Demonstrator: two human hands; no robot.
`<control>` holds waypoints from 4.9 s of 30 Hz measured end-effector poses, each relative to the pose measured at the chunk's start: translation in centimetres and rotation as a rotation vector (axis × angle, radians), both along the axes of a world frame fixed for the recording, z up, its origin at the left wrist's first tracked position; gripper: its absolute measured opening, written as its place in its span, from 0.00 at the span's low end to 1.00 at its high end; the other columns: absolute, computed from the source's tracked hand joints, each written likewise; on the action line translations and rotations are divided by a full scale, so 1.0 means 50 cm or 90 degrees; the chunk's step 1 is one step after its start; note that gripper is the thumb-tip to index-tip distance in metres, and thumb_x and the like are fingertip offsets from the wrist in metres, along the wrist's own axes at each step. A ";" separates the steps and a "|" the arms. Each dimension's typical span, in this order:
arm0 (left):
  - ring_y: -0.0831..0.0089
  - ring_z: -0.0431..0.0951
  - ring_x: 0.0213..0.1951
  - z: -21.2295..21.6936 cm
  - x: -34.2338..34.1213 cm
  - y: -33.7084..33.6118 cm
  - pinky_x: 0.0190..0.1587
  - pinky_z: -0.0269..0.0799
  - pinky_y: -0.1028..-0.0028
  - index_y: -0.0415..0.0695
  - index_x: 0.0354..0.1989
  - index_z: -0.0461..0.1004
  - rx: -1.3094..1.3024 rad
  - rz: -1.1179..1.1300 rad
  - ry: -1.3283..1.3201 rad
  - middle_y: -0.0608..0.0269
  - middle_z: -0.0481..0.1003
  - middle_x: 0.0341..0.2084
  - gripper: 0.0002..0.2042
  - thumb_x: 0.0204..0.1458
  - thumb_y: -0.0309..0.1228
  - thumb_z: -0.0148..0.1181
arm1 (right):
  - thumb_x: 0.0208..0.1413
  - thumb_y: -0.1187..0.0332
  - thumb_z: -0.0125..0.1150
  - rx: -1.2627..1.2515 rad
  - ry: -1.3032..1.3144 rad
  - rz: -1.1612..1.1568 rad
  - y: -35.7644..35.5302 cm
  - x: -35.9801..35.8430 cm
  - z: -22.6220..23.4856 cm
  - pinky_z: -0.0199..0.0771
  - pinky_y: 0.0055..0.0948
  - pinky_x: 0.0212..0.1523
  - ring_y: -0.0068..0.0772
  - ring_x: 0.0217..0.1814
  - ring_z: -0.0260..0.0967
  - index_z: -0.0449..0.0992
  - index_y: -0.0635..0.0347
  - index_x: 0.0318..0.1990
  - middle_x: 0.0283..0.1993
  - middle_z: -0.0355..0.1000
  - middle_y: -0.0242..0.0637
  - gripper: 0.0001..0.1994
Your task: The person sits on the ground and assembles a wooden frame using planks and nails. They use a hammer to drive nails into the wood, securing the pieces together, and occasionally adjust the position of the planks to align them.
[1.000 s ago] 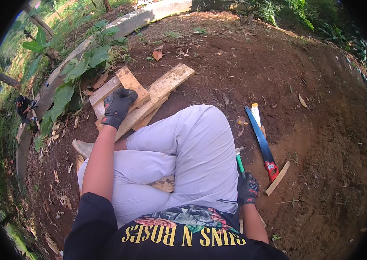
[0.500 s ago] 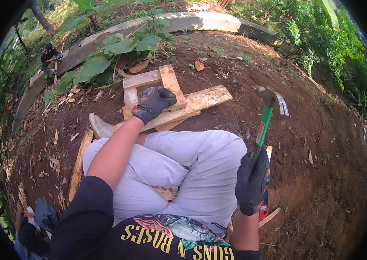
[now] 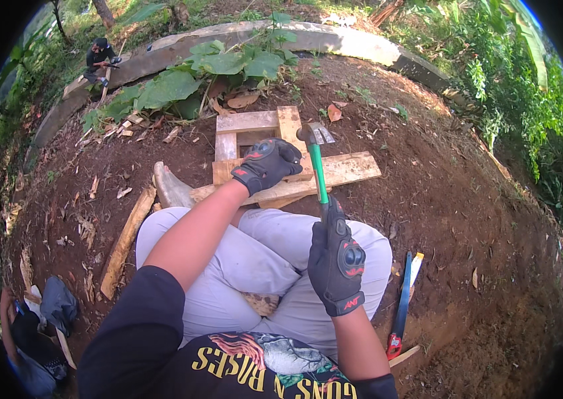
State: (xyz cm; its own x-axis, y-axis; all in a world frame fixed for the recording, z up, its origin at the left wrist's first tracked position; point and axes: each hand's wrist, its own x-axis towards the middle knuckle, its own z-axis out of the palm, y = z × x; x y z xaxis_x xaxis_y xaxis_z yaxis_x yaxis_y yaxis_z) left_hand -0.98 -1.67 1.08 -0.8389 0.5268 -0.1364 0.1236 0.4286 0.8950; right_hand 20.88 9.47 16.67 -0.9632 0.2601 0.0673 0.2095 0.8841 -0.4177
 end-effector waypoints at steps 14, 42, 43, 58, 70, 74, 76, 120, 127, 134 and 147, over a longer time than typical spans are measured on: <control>0.63 0.87 0.44 0.000 -0.008 -0.001 0.52 0.80 0.64 0.47 0.40 0.89 -0.070 -0.030 0.034 0.61 0.87 0.39 0.13 0.51 0.40 0.78 | 0.73 0.70 0.55 0.046 -0.069 0.036 0.023 0.009 -0.055 0.83 0.50 0.53 0.62 0.54 0.82 0.73 0.66 0.69 0.55 0.81 0.60 0.20; 0.48 0.79 0.62 0.059 -0.008 -0.046 0.67 0.73 0.54 0.40 0.67 0.72 -0.251 -0.140 0.184 0.49 0.79 0.60 0.50 0.36 0.57 0.82 | 0.76 0.68 0.53 0.022 0.103 -0.057 0.004 -0.008 0.085 0.82 0.49 0.50 0.61 0.50 0.82 0.72 0.69 0.69 0.56 0.80 0.60 0.20; 0.48 0.79 0.62 0.065 -0.011 -0.053 0.67 0.73 0.54 0.40 0.66 0.72 -0.325 -0.198 0.179 0.48 0.79 0.60 0.47 0.39 0.55 0.80 | 0.75 0.68 0.54 0.013 0.090 -0.054 0.004 -0.006 0.079 0.82 0.48 0.50 0.61 0.51 0.82 0.72 0.69 0.69 0.57 0.80 0.61 0.20; 0.50 0.82 0.54 -0.005 0.029 -0.046 0.54 0.76 0.49 0.41 0.58 0.74 -0.470 -0.169 0.281 0.45 0.79 0.53 0.23 0.53 0.35 0.60 | 0.74 0.68 0.55 0.007 0.039 -0.070 -0.001 -0.010 -0.022 0.82 0.54 0.49 0.65 0.53 0.82 0.69 0.69 0.71 0.56 0.79 0.64 0.23; 0.49 0.83 0.53 0.000 0.025 -0.047 0.54 0.77 0.49 0.43 0.56 0.75 -0.475 -0.157 0.270 0.47 0.80 0.50 0.21 0.53 0.34 0.59 | 0.76 0.68 0.52 0.117 0.169 -0.020 -0.005 -0.015 0.021 0.81 0.43 0.39 0.49 0.39 0.83 0.70 0.70 0.71 0.44 0.82 0.52 0.22; 0.50 0.83 0.53 -0.005 0.016 -0.055 0.54 0.77 0.49 0.43 0.56 0.75 -0.463 -0.155 0.276 0.48 0.80 0.51 0.21 0.53 0.34 0.60 | 0.76 0.66 0.53 0.056 -0.109 -0.005 0.004 -0.013 -0.018 0.81 0.50 0.50 0.61 0.51 0.82 0.74 0.66 0.69 0.52 0.81 0.60 0.20; 0.50 0.83 0.54 -0.003 0.023 -0.055 0.54 0.76 0.49 0.43 0.56 0.75 -0.458 -0.166 0.247 0.48 0.80 0.51 0.21 0.53 0.35 0.60 | 0.77 0.65 0.51 0.036 0.027 -0.039 -0.017 -0.031 0.055 0.80 0.50 0.48 0.58 0.49 0.83 0.75 0.67 0.67 0.49 0.82 0.56 0.19; 0.49 0.83 0.57 0.022 0.011 -0.042 0.58 0.77 0.50 0.40 0.60 0.76 -0.484 -0.211 0.195 0.45 0.81 0.55 0.24 0.56 0.36 0.58 | 0.74 0.67 0.53 0.133 -0.187 -0.018 -0.014 0.028 -0.126 0.77 0.55 0.37 0.65 0.42 0.79 0.75 0.70 0.57 0.45 0.78 0.62 0.14; 0.48 0.84 0.54 0.003 0.008 -0.062 0.55 0.78 0.50 0.40 0.58 0.77 -0.483 -0.187 0.216 0.47 0.83 0.51 0.23 0.55 0.35 0.58 | 0.77 0.65 0.47 0.048 0.158 -0.089 -0.021 -0.028 0.032 0.70 0.39 0.29 0.33 0.25 0.68 0.73 0.69 0.57 0.33 0.69 0.38 0.15; 0.50 0.81 0.59 0.017 -0.003 -0.037 0.59 0.75 0.47 0.41 0.62 0.74 -0.500 -0.222 0.188 0.46 0.80 0.57 0.25 0.56 0.36 0.59 | 0.75 0.66 0.54 0.115 -0.136 -0.014 -0.015 0.001 -0.063 0.74 0.54 0.33 0.61 0.33 0.77 0.76 0.65 0.49 0.34 0.77 0.53 0.11; 0.49 0.82 0.59 0.021 -0.002 -0.039 0.60 0.75 0.48 0.41 0.61 0.75 -0.473 -0.218 0.155 0.46 0.80 0.56 0.25 0.56 0.36 0.59 | 0.74 0.68 0.55 0.115 -0.262 -0.048 -0.033 0.000 -0.065 0.73 0.52 0.34 0.62 0.35 0.76 0.75 0.64 0.48 0.37 0.75 0.56 0.09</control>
State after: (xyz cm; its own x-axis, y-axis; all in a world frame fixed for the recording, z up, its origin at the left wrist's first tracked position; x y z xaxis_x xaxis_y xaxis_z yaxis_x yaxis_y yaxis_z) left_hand -1.09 -3.64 2.12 -0.7007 0.6016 -0.3835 0.5060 0.7980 0.3275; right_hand 20.87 7.81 13.40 -0.8985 0.3492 -0.2659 0.3917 0.9113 -0.1270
